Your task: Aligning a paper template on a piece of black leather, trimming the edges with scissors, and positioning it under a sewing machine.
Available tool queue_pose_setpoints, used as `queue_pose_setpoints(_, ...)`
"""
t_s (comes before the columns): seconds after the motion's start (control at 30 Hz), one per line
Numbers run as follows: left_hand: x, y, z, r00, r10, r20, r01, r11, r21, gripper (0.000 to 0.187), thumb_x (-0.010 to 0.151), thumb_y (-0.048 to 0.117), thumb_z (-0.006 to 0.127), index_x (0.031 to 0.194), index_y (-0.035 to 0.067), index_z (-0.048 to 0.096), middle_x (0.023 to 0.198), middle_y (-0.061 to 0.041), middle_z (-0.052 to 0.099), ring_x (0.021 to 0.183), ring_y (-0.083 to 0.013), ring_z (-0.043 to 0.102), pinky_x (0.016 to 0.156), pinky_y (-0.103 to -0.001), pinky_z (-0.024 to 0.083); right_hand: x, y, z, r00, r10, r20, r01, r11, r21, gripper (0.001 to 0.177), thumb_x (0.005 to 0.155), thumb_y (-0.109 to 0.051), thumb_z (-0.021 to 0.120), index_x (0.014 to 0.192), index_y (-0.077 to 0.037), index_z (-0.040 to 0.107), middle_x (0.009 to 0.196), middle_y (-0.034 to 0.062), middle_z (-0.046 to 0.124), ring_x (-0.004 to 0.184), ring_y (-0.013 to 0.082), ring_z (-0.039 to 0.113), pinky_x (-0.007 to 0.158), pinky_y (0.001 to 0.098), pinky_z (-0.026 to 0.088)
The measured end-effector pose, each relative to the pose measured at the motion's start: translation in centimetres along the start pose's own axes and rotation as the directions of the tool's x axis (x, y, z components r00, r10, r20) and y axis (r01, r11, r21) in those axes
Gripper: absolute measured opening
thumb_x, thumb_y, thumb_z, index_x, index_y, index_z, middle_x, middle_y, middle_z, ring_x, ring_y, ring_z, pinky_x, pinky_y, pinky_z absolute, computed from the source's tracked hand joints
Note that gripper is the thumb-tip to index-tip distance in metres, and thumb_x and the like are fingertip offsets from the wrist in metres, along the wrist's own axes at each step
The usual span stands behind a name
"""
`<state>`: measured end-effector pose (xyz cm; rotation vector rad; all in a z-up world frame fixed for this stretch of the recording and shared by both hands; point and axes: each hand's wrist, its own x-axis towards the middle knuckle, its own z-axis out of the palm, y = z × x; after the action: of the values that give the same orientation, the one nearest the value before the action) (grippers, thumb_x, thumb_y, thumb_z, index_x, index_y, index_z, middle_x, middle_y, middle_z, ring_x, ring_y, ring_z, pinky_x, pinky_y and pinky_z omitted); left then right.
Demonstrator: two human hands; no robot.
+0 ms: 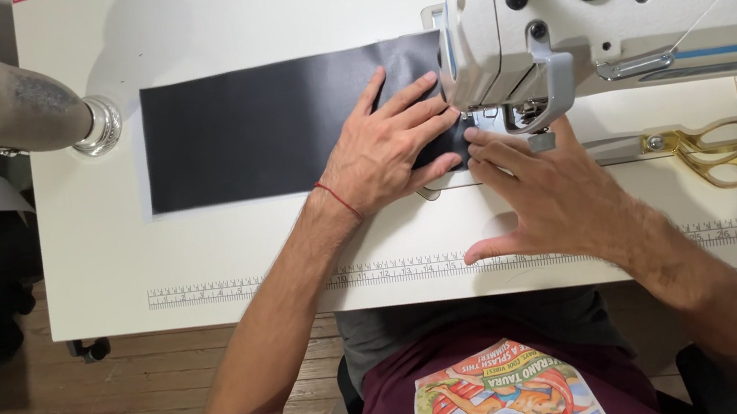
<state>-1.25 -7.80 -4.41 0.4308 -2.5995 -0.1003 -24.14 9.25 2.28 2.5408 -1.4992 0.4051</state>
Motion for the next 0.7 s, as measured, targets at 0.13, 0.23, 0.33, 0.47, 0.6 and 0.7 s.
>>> queue_pose_setpoints(0.13, 0.3, -0.1, 0.1, 1.000, 0.014, -0.026, -0.014, 1.000, 0.001, 0.044, 0.111, 0.056, 0.076, 0.144, 0.027, 0.080, 0.149, 0.002, 0.079, 0.158, -0.0236, 0.062, 0.135, -0.071, 0.035, 0.2, 0.0, 0.1, 1.000, 0.015, 0.010, -0.015, 1.000, -0.025, 0.102, 0.091, -0.105, 0.062, 0.130, -0.013, 0.081, 0.136, 0.0073, 0.078, 0.153, 0.0203, 0.071, 0.098, 0.0617, 0.050)
queue_pose_setpoints(0.23, 0.0, 0.7, 0.0, 0.993, 0.074, -0.088, -0.075, 0.997, -0.016, 0.029, 0.117, 0.046, 0.073, 0.138, 0.029, 0.084, 0.143, 0.003, 0.082, 0.149, -0.0226, 0.069, 0.135, -0.064, 0.038, 0.8, 0.0, -0.7, 0.999, 0.025, 0.039, -0.025, 1.000, 0.013, 0.103, 0.093, -0.105, 0.061, 0.129, -0.011, 0.082, 0.134, 0.0085, 0.079, 0.152, 0.0233, 0.072, 0.096, 0.0630, 0.053)
queue_pose_setpoints(0.33, 0.3, 1.0, -0.2, 0.988, 0.081, -0.131, -0.083, 0.996, -0.011, 0.018, 0.117, 0.039, 0.074, 0.124, 0.028, 0.085, 0.135, 0.004, 0.084, 0.142, -0.0245, 0.074, 0.131, -0.065, 0.045, 0.9, 0.0, -1.0, 1.000, 0.020, 0.019, -0.019, 1.000, -0.021, 0.104, 0.093, -0.105, 0.060, 0.132, -0.012, 0.082, 0.138, 0.0076, 0.077, 0.154, 0.0212, 0.070, 0.100, 0.0605, 0.052)
queue_pose_setpoints(0.47, 0.7, 0.5, -0.2, 0.985, 0.099, -0.141, -0.100, 0.995, -0.005, 0.018, 0.118, 0.040, 0.074, 0.121, 0.028, 0.087, 0.130, 0.002, 0.084, 0.142, -0.0262, 0.074, 0.129, -0.067, 0.048, 0.7, 0.2, -0.6, 1.000, 0.017, -0.009, -0.017, 1.000, -0.007, 0.105, 0.092, -0.104, 0.064, 0.135, -0.010, 0.080, 0.140, 0.0092, 0.076, 0.156, 0.0246, 0.069, 0.100, 0.0606, 0.051)
queue_pose_setpoints(0.6, 0.8, 0.5, -0.4, 0.981, 0.118, -0.154, -0.114, 0.993, 0.037, 0.019, 0.118, 0.037, 0.073, 0.124, 0.026, 0.087, 0.130, 0.001, 0.085, 0.144, -0.0292, 0.073, 0.127, -0.068, 0.050, 0.3, 0.4, -0.2, 0.999, 0.032, 0.004, -0.032, 0.998, -0.052, 0.105, 0.093, -0.104, 0.060, 0.140, -0.012, 0.079, 0.145, 0.0085, 0.076, 0.157, 0.0229, 0.067, 0.104, 0.0611, 0.052)
queue_pose_setpoints(0.7, 0.5, 0.1, 0.5, 0.971, 0.152, -0.185, -0.147, 0.988, 0.042, 0.020, 0.121, 0.036, 0.069, 0.124, 0.026, 0.086, 0.130, 0.001, 0.085, 0.140, -0.0280, 0.075, 0.127, -0.065, 0.051, 0.1, 0.3, -0.1, 0.999, 0.050, -0.007, -0.050, 0.996, -0.073, 0.104, 0.093, -0.103, 0.062, 0.142, -0.013, 0.079, 0.146, 0.0078, 0.076, 0.155, 0.0235, 0.068, 0.105, 0.0604, 0.052)
